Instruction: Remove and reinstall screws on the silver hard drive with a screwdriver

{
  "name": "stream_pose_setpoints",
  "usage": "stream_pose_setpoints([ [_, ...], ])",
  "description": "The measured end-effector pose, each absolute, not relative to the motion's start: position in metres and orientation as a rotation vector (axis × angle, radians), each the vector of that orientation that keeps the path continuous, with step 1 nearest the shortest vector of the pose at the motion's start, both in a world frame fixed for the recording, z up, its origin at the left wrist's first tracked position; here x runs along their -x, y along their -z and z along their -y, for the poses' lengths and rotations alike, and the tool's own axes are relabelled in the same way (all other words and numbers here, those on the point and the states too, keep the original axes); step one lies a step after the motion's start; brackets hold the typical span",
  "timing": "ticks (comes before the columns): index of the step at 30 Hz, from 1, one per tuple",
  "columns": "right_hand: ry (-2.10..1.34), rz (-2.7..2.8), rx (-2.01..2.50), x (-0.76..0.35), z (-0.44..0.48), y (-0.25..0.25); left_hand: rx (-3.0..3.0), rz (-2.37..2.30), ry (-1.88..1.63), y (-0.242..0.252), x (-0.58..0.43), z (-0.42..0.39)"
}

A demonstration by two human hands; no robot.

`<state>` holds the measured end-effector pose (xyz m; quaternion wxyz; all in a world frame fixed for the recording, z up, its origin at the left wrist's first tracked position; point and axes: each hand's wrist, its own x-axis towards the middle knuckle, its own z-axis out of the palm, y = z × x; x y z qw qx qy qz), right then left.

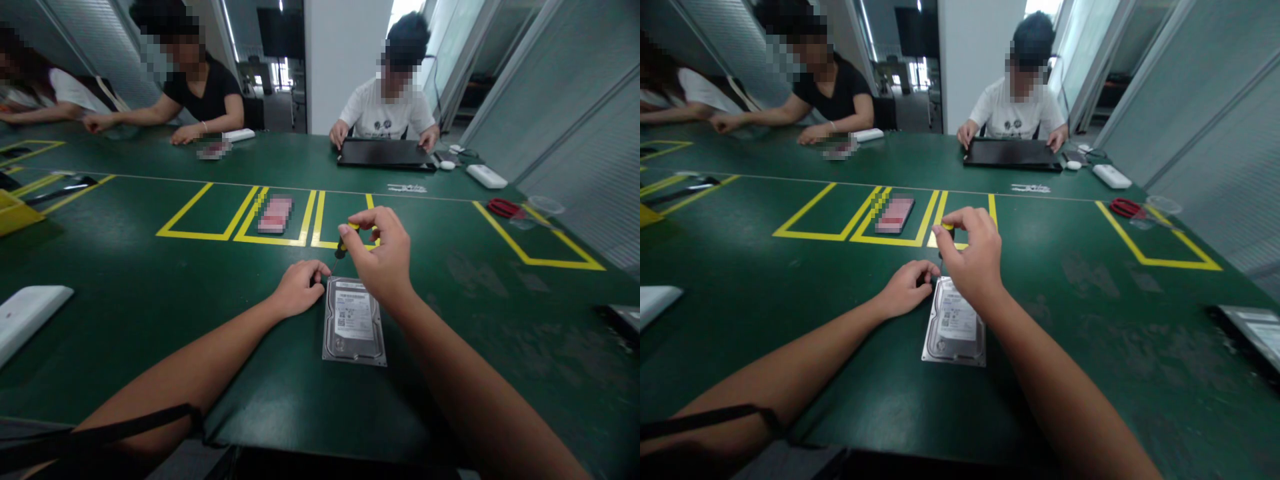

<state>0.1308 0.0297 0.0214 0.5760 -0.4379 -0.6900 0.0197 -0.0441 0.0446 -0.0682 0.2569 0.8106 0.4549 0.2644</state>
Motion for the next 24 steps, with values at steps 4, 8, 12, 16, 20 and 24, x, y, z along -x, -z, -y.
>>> stream_pose_setpoints([
  [4, -0.066, 1.606, 1.041, -0.1315, -0.0305, -0.0216, -2.201, -1.238, -0.712, 0.0672, 0.0444, -0.0446],
  [8, -0.096, 1.603, 1.042, -0.1319, -0.0298, -0.0219, -2.203, -1.24, -0.716, 0.0666, 0.0442, -0.044],
  [12, -0.1, 1.619, 1.057, -0.1313, -0.0287, -0.0221, -2.207, -1.247, -0.712, 0.0673, 0.0444, -0.0437],
  [16, -0.105, 1.632, 1.04, -0.1308, -0.0284, -0.0221, -2.208, -1.246, -0.71, 0.0674, 0.0444, -0.044],
  [20, -0.09, 1.641, 1.022, -0.1316, -0.0292, -0.0223, -2.201, -1.252, -0.715, 0.0665, 0.0441, -0.0439],
  [24, -0.076, 1.647, 1.039, -0.1322, -0.0297, -0.0222, -2.207, -1.241, -0.72, 0.0667, 0.044, -0.0438],
])
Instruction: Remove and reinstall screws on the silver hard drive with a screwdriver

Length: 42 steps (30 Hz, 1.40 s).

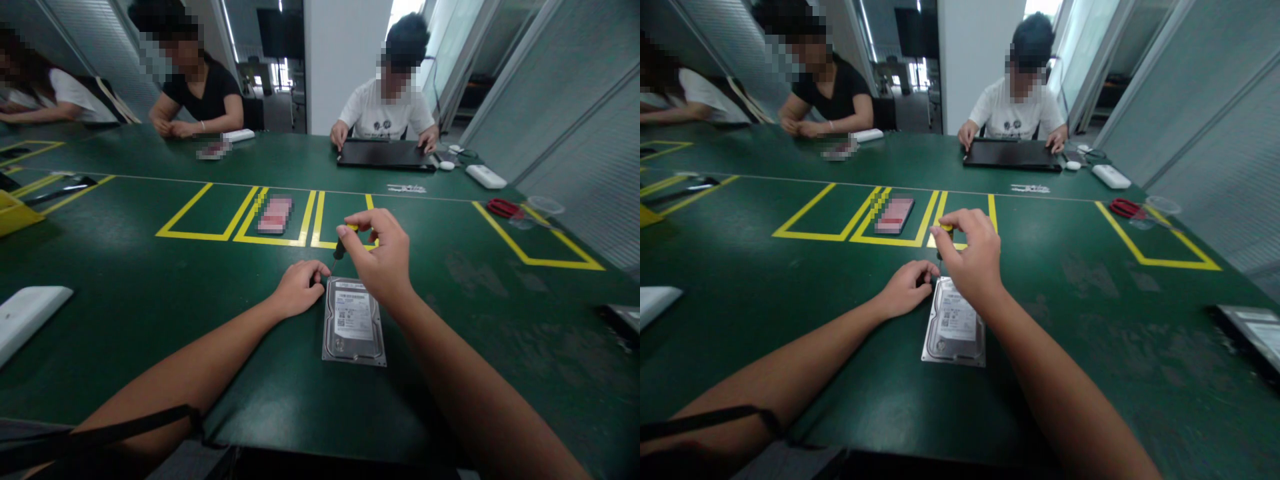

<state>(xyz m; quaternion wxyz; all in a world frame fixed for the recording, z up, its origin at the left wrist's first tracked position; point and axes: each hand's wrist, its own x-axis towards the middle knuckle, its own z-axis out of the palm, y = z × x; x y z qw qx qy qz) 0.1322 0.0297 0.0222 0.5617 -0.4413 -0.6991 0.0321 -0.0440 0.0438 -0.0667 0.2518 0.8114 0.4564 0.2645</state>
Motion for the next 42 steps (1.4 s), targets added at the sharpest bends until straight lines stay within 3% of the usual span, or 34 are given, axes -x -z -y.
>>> stream_pose_setpoints([
  [42, -0.149, 1.606, 0.976, -0.1289, -0.0286, -0.0186, -2.19, -1.243, -0.73, 0.0689, 0.0447, -0.0443],
])
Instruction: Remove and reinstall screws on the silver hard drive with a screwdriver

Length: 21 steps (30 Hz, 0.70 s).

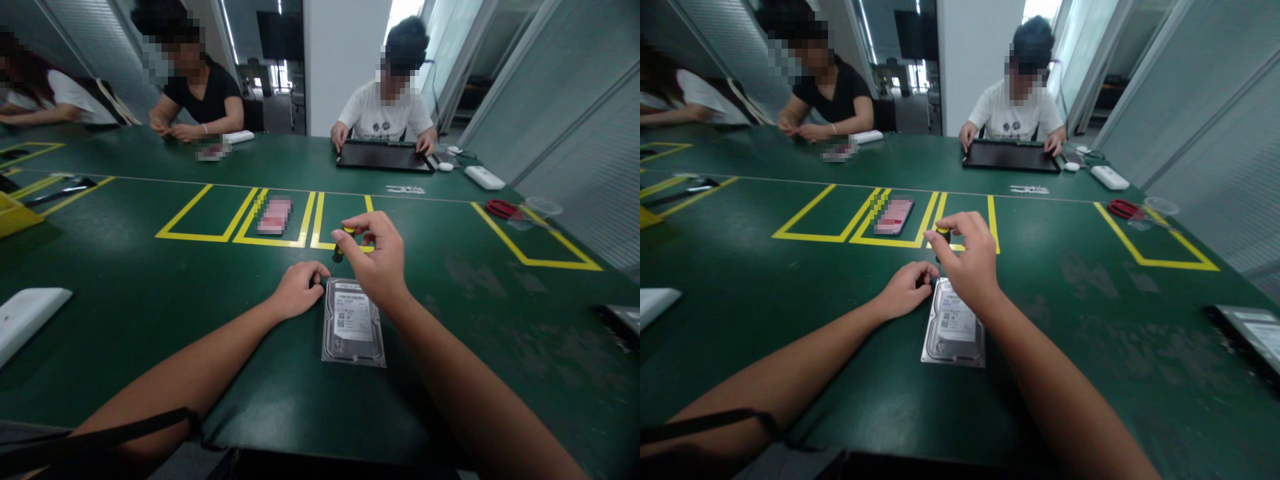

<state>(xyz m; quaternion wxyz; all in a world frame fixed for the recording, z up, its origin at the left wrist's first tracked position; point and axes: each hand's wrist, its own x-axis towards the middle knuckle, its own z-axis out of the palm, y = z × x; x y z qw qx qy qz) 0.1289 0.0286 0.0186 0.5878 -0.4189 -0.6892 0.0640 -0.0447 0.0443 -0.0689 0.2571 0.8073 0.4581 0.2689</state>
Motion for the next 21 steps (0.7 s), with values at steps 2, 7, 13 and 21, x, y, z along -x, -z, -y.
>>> stream_pose_setpoints([
  [2, -0.155, 1.61, 0.984, -0.1291, -0.0288, -0.0189, -2.188, -1.245, -0.728, 0.0686, 0.0448, -0.0438],
  [7, -0.155, 1.616, 0.969, -0.1289, -0.0295, -0.019, -2.188, -1.248, -0.73, 0.0687, 0.0445, -0.0439],
  [13, -0.211, 1.606, 1.014, -0.1294, -0.0265, -0.0179, -2.189, -1.248, -0.734, 0.0684, 0.0438, -0.0446],
  [21, -0.152, 1.621, 0.958, -0.1287, -0.0292, -0.0186, -2.193, -1.237, -0.736, 0.067, 0.0439, -0.0439],
])
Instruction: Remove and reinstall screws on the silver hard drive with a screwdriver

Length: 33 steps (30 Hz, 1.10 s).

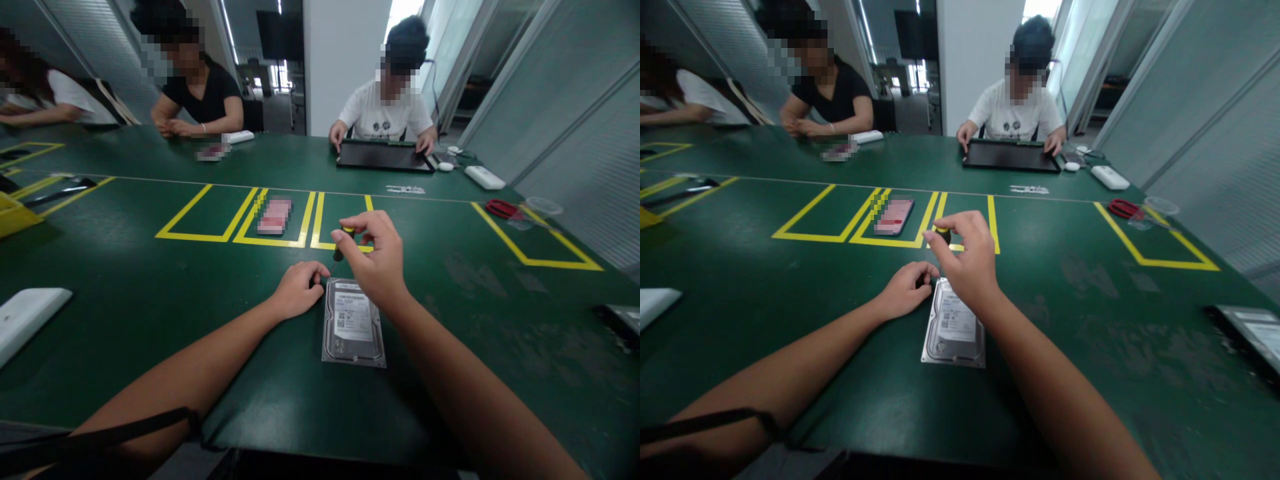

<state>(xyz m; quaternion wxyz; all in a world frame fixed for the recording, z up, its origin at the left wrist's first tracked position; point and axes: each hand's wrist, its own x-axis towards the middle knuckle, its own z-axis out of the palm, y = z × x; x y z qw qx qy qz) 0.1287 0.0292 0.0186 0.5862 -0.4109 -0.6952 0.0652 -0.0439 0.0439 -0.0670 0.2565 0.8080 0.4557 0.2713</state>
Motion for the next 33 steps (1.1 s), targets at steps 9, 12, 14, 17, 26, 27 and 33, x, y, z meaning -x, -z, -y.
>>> stream_pose_setpoints([
  [9, -0.225, 1.629, 0.999, -0.13, -0.0282, -0.0202, -2.191, -1.249, -0.721, 0.0665, 0.044, -0.0434],
  [12, -0.23, 1.629, 1.014, -0.1299, -0.028, -0.0193, -2.187, -1.238, -0.725, 0.0672, 0.0442, -0.0431],
  [14, -0.217, 1.624, 0.995, -0.1296, -0.0281, -0.0194, -2.187, -1.238, -0.726, 0.0673, 0.0443, -0.0428],
  [17, -0.197, 1.613, 0.983, -0.129, -0.0282, -0.0205, -2.192, -1.233, -0.729, 0.0667, 0.0441, -0.0425],
  [26, -0.223, 1.62, 1.01, -0.1297, -0.0272, -0.0206, -2.202, -1.234, -0.718, 0.0661, 0.0433, -0.0429],
  [27, -0.227, 1.62, 1.007, -0.1297, -0.0273, -0.0199, -2.202, -1.231, -0.722, 0.0667, 0.0436, -0.0431],
  [33, -0.181, 1.601, 0.991, -0.1286, -0.0278, -0.019, -2.205, -1.221, -0.737, 0.0674, 0.0446, -0.0433],
])
